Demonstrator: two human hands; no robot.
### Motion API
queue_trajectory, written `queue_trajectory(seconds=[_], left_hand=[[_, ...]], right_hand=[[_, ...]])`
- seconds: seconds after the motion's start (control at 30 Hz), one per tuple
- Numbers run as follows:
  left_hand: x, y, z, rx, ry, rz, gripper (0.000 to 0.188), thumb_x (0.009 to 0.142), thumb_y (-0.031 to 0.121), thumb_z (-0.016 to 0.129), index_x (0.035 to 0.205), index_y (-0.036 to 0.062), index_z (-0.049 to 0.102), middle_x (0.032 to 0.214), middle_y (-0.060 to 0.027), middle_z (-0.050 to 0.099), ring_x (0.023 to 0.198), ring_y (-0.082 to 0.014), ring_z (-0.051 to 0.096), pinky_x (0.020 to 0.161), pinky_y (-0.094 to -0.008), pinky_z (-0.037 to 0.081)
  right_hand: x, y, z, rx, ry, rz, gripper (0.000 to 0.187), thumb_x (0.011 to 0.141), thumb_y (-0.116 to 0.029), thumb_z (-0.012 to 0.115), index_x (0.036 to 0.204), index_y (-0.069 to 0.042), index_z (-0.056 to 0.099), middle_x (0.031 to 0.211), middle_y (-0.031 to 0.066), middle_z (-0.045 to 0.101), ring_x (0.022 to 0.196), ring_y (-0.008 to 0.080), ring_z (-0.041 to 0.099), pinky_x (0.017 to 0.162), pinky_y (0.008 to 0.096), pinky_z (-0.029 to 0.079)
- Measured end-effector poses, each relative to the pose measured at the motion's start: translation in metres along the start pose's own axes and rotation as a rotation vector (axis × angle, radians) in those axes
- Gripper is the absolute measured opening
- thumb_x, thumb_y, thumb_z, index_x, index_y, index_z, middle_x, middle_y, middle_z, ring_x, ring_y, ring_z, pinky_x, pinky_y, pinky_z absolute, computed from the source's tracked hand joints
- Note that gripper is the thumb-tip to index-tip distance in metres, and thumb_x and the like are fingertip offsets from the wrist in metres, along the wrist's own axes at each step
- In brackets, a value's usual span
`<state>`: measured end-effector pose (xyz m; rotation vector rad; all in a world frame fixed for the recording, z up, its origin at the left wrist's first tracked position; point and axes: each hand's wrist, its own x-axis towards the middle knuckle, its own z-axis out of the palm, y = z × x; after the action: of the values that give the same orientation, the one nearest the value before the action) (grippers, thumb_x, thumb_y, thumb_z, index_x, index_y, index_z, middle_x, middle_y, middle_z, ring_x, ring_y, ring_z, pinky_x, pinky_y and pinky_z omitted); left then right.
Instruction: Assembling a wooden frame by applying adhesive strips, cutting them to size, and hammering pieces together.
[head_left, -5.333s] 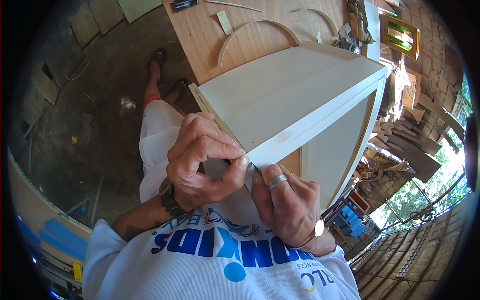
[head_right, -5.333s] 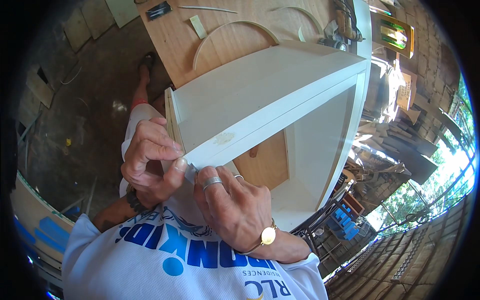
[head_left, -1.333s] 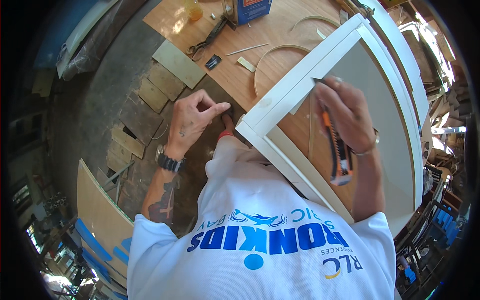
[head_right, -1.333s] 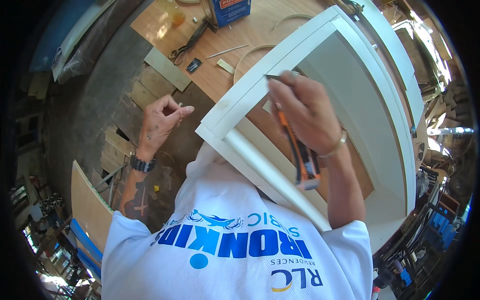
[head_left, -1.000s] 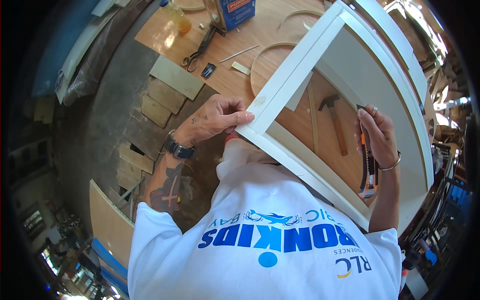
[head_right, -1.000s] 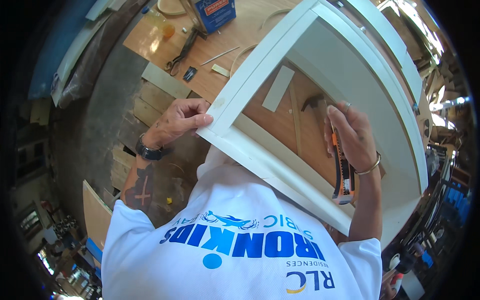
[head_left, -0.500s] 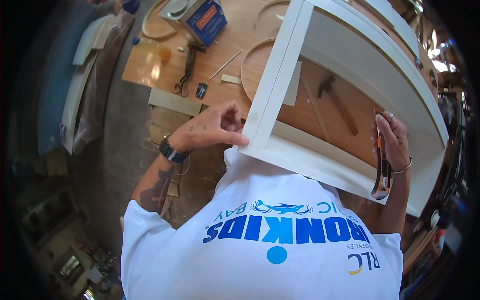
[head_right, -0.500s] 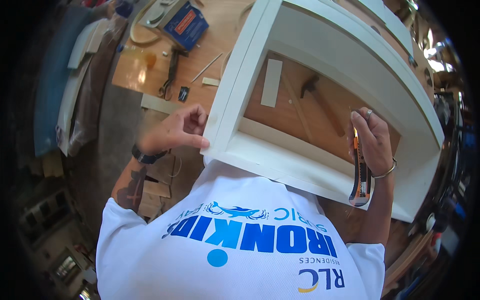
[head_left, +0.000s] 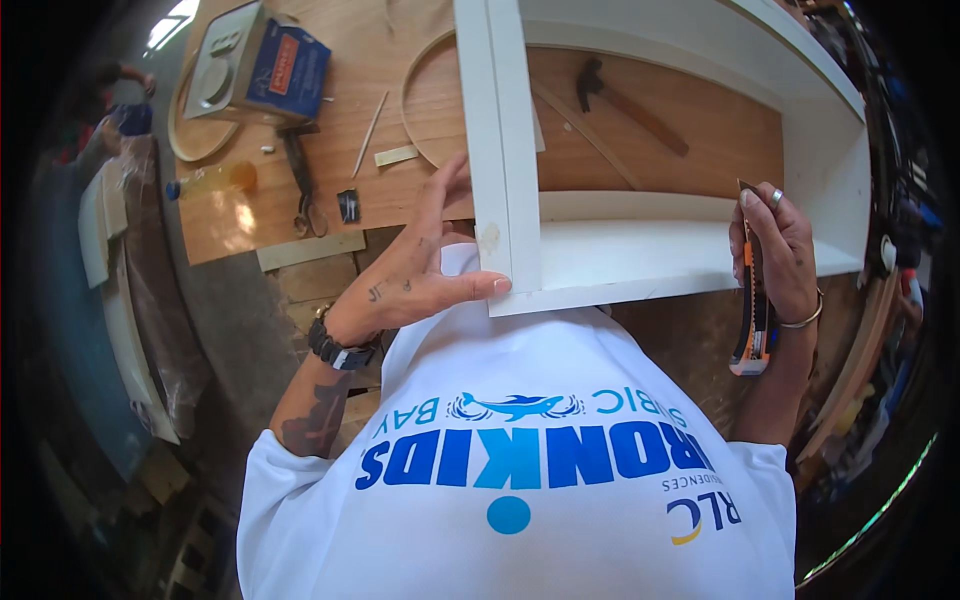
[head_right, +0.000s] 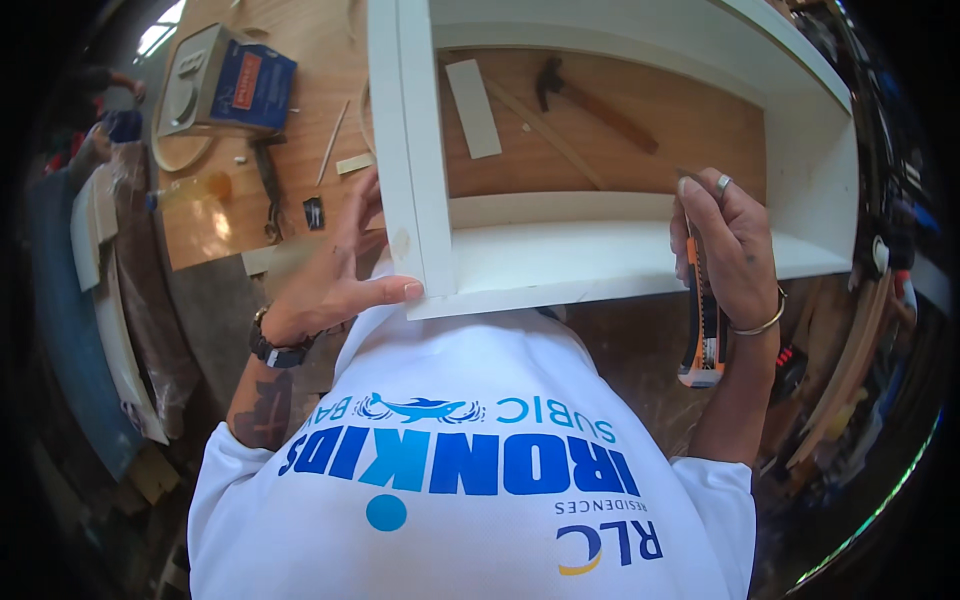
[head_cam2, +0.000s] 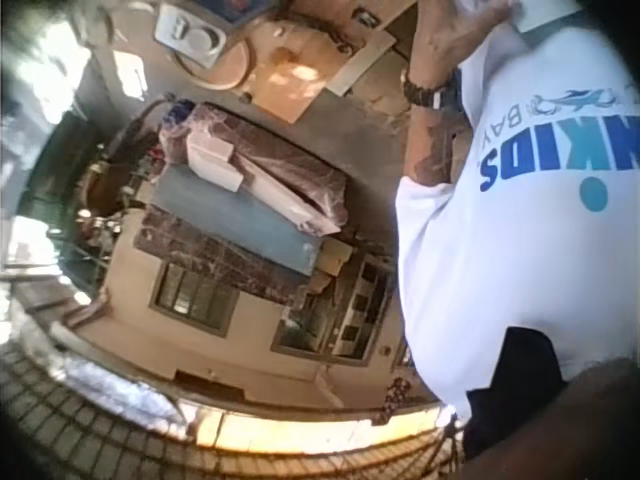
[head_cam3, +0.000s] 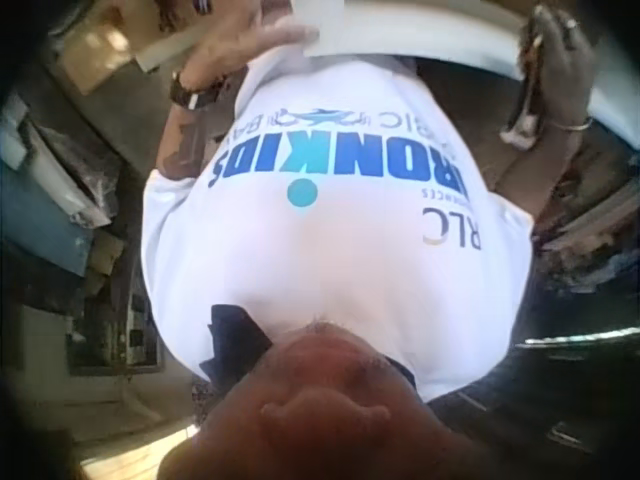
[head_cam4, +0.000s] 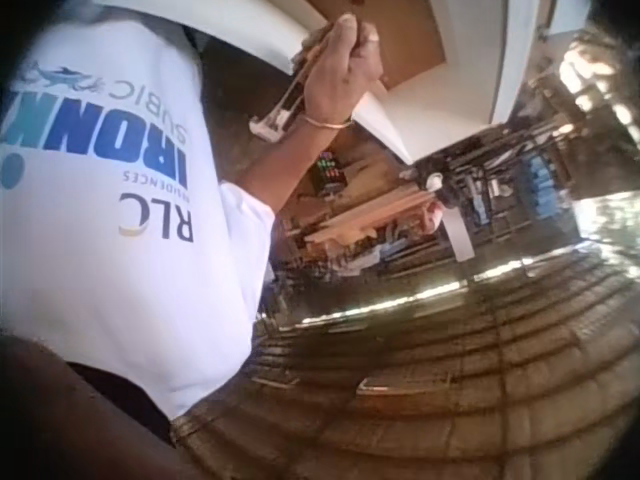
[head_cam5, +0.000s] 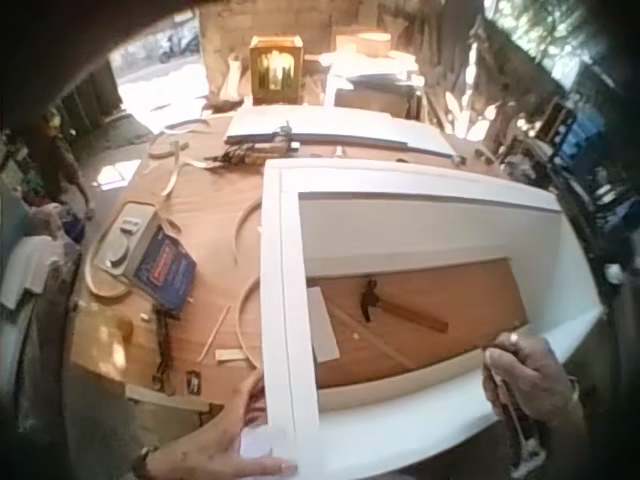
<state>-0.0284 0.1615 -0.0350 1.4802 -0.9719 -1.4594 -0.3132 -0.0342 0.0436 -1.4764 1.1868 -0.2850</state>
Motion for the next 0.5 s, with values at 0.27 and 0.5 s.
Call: queue_trajectory(seconds=[0.27, 0.5], left_hand=[[0.022, -0.003, 0.003, 0.067, -0.075, 0.048, 0.118, 0.073, 0.029, 0.080, 0.151, 0.0038, -0.004, 0.154, -0.0287, 0.012, 0.138, -0.0452, 0.026, 0.105, -0.0524, 0.036], [0.016, -0.019, 0.041, 0.169, 0.157, 0.174, 0.097, 0.086, 0.032, 0.062, 0.151, 0.0026, -0.003, 0.155, -0.0263, 0.003, 0.142, -0.0445, 0.011, 0.112, -0.0547, 0.016]], right_hand=[[-0.017, 0.011, 0.008, 0.004, 0.092, 0.083, 0.019, 0.098, -0.022, 0.049, 0.085, -0.007, 0.052, 0.059, 0.0026, 0.054, 0.039, 0.0072, 0.042, 0.039, 0.0197, 0.036], [-0.028, 0.015, 0.019, 0.021, 0.158, 0.111, 0.019, 0.098, -0.020, 0.049, 0.085, -0.007, 0.052, 0.059, 0.0029, 0.055, 0.040, 0.0082, 0.043, 0.041, 0.0199, 0.038]])
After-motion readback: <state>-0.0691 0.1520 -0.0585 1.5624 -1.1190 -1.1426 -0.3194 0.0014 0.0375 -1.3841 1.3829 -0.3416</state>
